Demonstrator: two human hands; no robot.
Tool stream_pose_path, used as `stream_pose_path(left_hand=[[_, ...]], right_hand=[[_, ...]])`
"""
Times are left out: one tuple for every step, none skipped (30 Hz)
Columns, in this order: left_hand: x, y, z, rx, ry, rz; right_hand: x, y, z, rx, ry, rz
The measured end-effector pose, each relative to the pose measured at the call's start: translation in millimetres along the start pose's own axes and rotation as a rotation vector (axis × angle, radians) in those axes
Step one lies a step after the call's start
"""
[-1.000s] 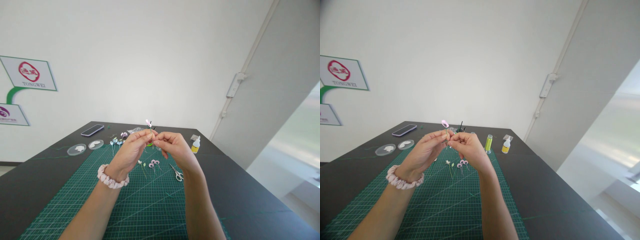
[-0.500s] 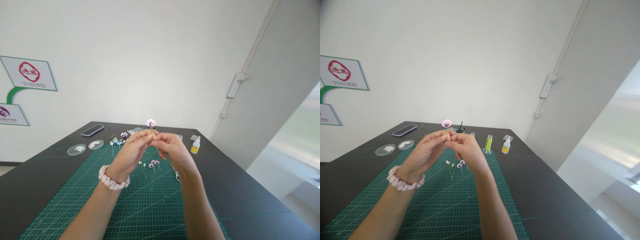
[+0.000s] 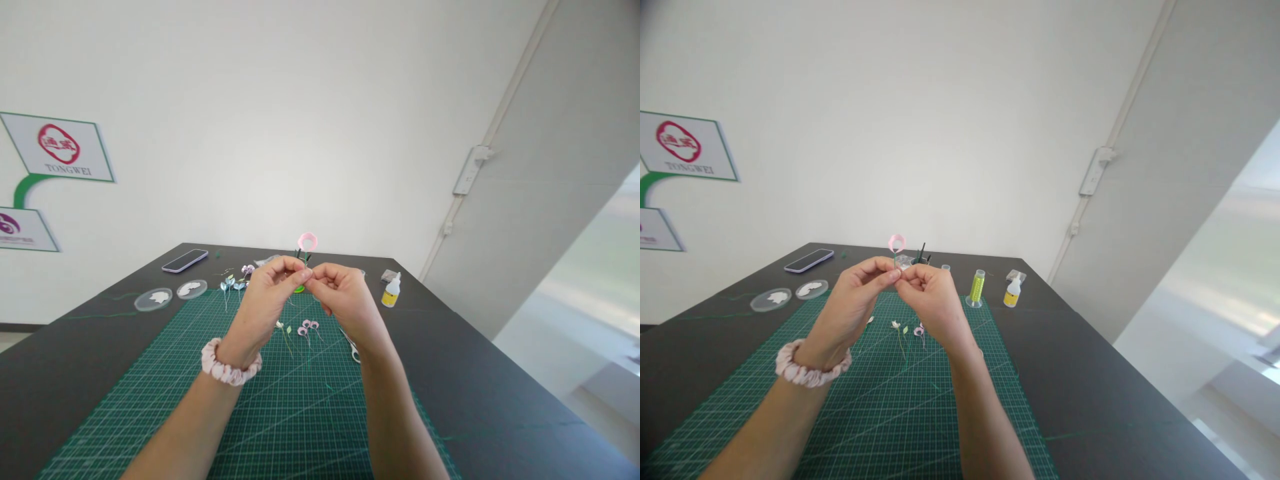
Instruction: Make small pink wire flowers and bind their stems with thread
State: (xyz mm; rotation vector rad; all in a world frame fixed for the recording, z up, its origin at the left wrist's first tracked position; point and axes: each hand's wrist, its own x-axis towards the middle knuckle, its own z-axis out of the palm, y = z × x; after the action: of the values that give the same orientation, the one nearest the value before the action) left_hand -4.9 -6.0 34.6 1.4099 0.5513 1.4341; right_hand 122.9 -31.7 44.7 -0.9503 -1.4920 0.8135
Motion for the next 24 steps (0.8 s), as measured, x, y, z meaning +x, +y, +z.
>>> stream_pose_path(left_hand=[[-0.3, 0.5, -0.1, 0.011, 0.001, 0.012], [-0.5, 0.7, -0.2, 0.021, 0.003, 0.023], [-0.7, 0.8, -0.5, 0.028, 0.004, 0.034], [-0.8, 0.6, -0.8, 0.034, 0.003, 0.042], [-0.8, 0.4, -1.2, 0.039, -0.001, 0.046], [-0.8, 0.1, -1.7, 0.042, -0.007, 0.048], [-0.8, -0.3, -2.1, 0.043, -0.014, 0.049], [-0.8, -0.6, -2.5, 0.045, -0.020, 0.048], [-0.7, -0.8, -2.9, 0.046, -0.025, 0.043], [-0.7, -0.9, -3.1, 0.047, -0.028, 0.036], [-0.6, -0.9, -3.4, 0.048, -0.027, 0.029], [-0.6, -0.9, -3.6, 0.047, -0.025, 0.021], [-0.6, -0.8, -3.7, 0.043, -0.025, 0.014], [-0.5, -0.8, -3.9, 0.036, -0.025, 0.009], [-0.5, -0.8, -4.0, 0.027, -0.026, 0.005], [-0.4, -0.9, -4.2, 0.019, -0.029, 0.002], [-0.4, -1.0, -4.4, 0.013, -0.032, -0.002], [-0.4, -1.2, -4.5, 0.009, -0.034, -0.006], [-0.5, -1.2, -4.7, 0.007, -0.038, -0.011], [-0.5, -1.3, -4.8, 0.004, -0.041, -0.016], [-0.6, -1.3, -4.8, -0.002, -0.045, -0.022], [-0.6, -1.2, -4.8, -0.011, -0.048, -0.030], [-0.7, -1.1, -4.8, -0.022, -0.051, -0.039], [-0.7, -1.0, -4.8, -0.036, -0.052, -0.049]], right_hand=[[0.0, 0.1, 0.0, 0.000, -0.005, -0.002], [0.0, 0.4, -0.3, -0.001, -0.012, -0.003], [0.1, 0.9, -1.0, -0.005, -0.022, -0.004], [0.2, 1.3, -2.0, -0.011, -0.033, -0.003], [0.3, 1.7, -3.2, -0.018, -0.042, -0.003], [0.2, 2.0, -4.6, -0.025, -0.052, -0.002], [0.1, 2.2, -6.1, -0.034, -0.060, -0.002], [-0.1, 2.3, -7.5, -0.043, -0.067, -0.002], [-0.3, 2.3, -8.9, -0.055, -0.073, -0.003], [-0.6, 2.2, -10.1, -0.066, -0.078, -0.003], [-0.9, 2.1, -11.1, -0.076, -0.085, -0.002], [-1.2, 2.0, -11.9, -0.084, -0.091, 0.000], [-1.4, 1.8, -12.6, -0.088, -0.098, 0.000], [-1.6, 1.7, -13.1, -0.088, -0.106, 0.000], [-1.8, 1.6, -13.5, -0.085, -0.113, -0.001], [-2.0, 1.5, -13.8, -0.081, -0.118, -0.003], [-2.2, 1.4, -14.1, -0.077, -0.119, -0.004], [-2.4, 1.3, -14.4, -0.074, -0.115, -0.004], [-2.6, 1.1, -14.7, -0.071, -0.109, -0.004], [-2.8, 0.9, -15.1, -0.070, -0.101, -0.003], [-3.0, 0.8, -15.5, -0.067, -0.095, -0.002], [-3.1, 0.7, -15.9, -0.064, -0.091, -0.001], [-3.3, 0.7, -16.4, -0.058, -0.090, -0.001], [-3.5, 0.8, -16.7, -0.052, -0.093, -0.001]])
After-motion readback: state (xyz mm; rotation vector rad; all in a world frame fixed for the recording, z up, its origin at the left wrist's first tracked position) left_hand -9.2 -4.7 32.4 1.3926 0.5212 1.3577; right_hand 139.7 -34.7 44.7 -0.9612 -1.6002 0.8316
